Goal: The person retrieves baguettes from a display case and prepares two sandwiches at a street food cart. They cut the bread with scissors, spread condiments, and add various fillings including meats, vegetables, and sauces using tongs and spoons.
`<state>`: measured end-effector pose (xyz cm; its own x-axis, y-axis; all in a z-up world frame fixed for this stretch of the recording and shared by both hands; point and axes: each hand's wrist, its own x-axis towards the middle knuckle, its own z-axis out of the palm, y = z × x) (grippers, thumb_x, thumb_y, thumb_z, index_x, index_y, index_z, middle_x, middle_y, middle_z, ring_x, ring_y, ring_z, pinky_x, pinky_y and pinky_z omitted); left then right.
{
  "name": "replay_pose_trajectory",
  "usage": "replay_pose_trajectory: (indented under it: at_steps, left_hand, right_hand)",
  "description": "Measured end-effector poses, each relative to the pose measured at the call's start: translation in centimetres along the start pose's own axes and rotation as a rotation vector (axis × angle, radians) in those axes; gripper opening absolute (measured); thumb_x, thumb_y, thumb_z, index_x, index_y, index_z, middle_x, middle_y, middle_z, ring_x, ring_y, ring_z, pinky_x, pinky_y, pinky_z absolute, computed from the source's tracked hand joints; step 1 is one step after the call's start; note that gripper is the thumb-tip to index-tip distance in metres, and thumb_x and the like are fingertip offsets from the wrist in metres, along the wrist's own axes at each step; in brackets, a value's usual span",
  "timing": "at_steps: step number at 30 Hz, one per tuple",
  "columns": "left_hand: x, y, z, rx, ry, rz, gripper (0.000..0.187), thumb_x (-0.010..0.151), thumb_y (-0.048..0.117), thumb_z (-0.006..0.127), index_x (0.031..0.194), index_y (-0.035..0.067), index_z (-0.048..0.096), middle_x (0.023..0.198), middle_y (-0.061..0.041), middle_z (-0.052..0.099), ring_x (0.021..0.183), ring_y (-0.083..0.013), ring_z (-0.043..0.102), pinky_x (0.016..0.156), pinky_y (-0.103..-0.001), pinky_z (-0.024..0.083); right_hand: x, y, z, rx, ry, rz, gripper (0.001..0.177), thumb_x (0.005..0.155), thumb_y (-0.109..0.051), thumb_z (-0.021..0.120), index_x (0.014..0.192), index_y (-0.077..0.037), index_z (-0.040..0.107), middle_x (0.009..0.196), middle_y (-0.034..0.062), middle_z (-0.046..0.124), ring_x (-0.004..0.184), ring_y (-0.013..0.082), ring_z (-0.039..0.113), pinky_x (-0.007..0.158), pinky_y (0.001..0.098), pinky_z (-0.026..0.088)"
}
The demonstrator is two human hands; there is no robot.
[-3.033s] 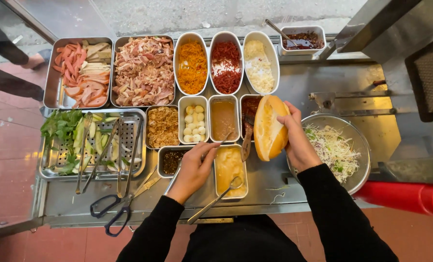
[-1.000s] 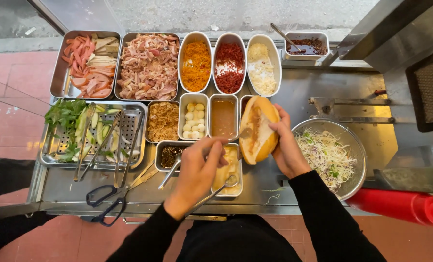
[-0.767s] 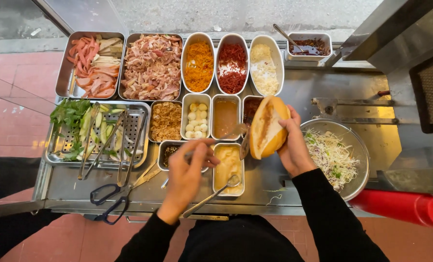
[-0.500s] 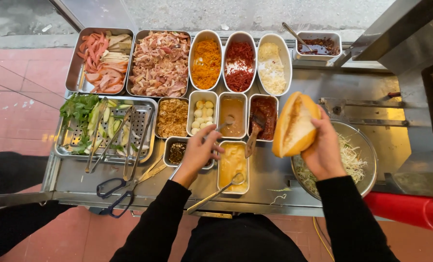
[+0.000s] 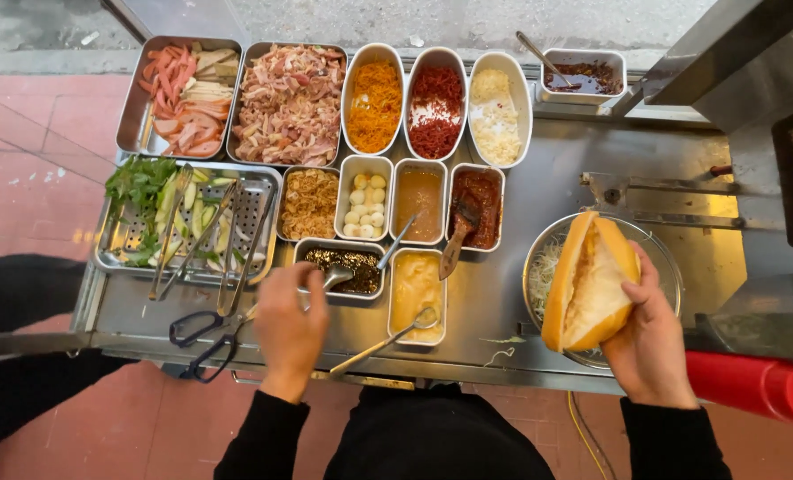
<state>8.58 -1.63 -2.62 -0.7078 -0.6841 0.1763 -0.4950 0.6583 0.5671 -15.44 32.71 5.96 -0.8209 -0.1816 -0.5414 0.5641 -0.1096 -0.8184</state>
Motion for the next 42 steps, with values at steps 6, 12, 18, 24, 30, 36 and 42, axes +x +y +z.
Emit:
replay_pose_trajectory:
  at_steps: [6, 12, 18, 24, 30, 36, 42]
  left_hand:
    - [-2.9, -5.0, -2.4, 0.4, -0.062, 0.006, 0.081, 0.105, 0.064, 0.069, 0.167, 0.014, 0.052, 0.124, -0.016, 0.066, 0.103, -0.0343, 0.061, 0.08, -0.048, 0.053]
    - [-5.0, -10.3, 3.3, 0.314, -0.117, 0.399, 0.05, 0.108, 0.027, 0.064, 0.158, 0.028, 0.065, 0.099, -0.005, 0.062, 0.092, -0.0304, 0.068, 0.078, -0.042, 0.059]
    - [-2.8, -7.2, 2.9, 0.042, 0.1, 0.345, 0.029, 0.11, 0.015, 0.071, 0.137, 0.018, 0.081, 0.098, -0.004, 0.074, 0.092, -0.0275, 0.075, 0.082, -0.036, 0.062]
    - [-2.2, -7.1, 1.3, -0.253, 0.262, 0.125, 0.021, 0.11, 0.012, 0.073, 0.125, 0.011, 0.088, 0.101, -0.011, 0.084, 0.092, -0.0317, 0.08, 0.083, -0.04, 0.063]
    - [-2.3, -7.7, 2.4, -0.74, 0.118, -0.378, 0.022, 0.106, 0.008, 0.072, 0.12, 0.002, 0.088, 0.079, -0.015, 0.082, 0.068, -0.0219, 0.079, 0.062, -0.037, 0.069]
    - [-2.8, -10.1, 0.6, -1.022, 0.111, -0.619, 0.024, 0.108, 0.004, 0.069, 0.124, -0.006, 0.085, 0.077, -0.021, 0.077, 0.064, -0.0243, 0.076, 0.058, -0.039, 0.072]
    - [-0.8, -5.8, -4.2, -1.11, 0.095, -0.6, 0.024, 0.108, 0.001, 0.067, 0.122, -0.008, 0.085, 0.072, -0.02, 0.073, 0.059, -0.0242, 0.071, 0.054, -0.039, 0.07]
  right_hand:
    - [-0.1, 1.5, 1.5, -0.018, -0.091, 0.036, 0.072, 0.097, -0.016, 0.046, 0.167, -0.034, 0.043, 0.168, 0.0016, 0.053, 0.14, 0.0218, 0.054, 0.109, 0.0367, 0.045]
    - [2.0, 4.3, 6.4, -0.115, -0.319, 0.027, 0.077, 0.102, -0.022, 0.046, 0.177, -0.032, 0.032, 0.179, 0.0139, 0.045, 0.158, 0.0437, 0.051, 0.124, 0.0669, 0.045]
    - [6.4, 8.0, 10.4, -0.126, -0.48, 0.035, 0.078, 0.103, -0.023, 0.052, 0.178, -0.031, 0.032, 0.178, 0.015, 0.046, 0.153, 0.0434, 0.056, 0.12, 0.0679, 0.049]
    - [5.6, 9.0, 13.6, -0.187, -0.444, 0.009, 0.077, 0.105, -0.026, 0.053, 0.178, -0.029, 0.031, 0.177, 0.0154, 0.045, 0.152, 0.0425, 0.055, 0.12, 0.0665, 0.049]
    - [1.6, 7.4, 17.3, -0.261, -0.37, -0.056, 0.077, 0.104, -0.029, 0.056, 0.177, -0.029, 0.031, 0.178, 0.0145, 0.042, 0.154, 0.0394, 0.051, 0.123, 0.0633, 0.046]
    - [-0.5, 8.0, 20.4, -0.283, -0.35, -0.114, 0.079, 0.105, -0.028, 0.056, 0.178, -0.025, 0.029, 0.182, 0.0193, 0.033, 0.162, 0.0424, 0.041, 0.129, 0.0641, 0.038]
    - [-0.4, 9.9, 22.1, -0.244, -0.341, -0.198, 0.079, 0.107, -0.027, 0.055, 0.179, -0.019, 0.023, 0.185, 0.0245, 0.023, 0.169, 0.0467, 0.029, 0.135, 0.0649, 0.027]
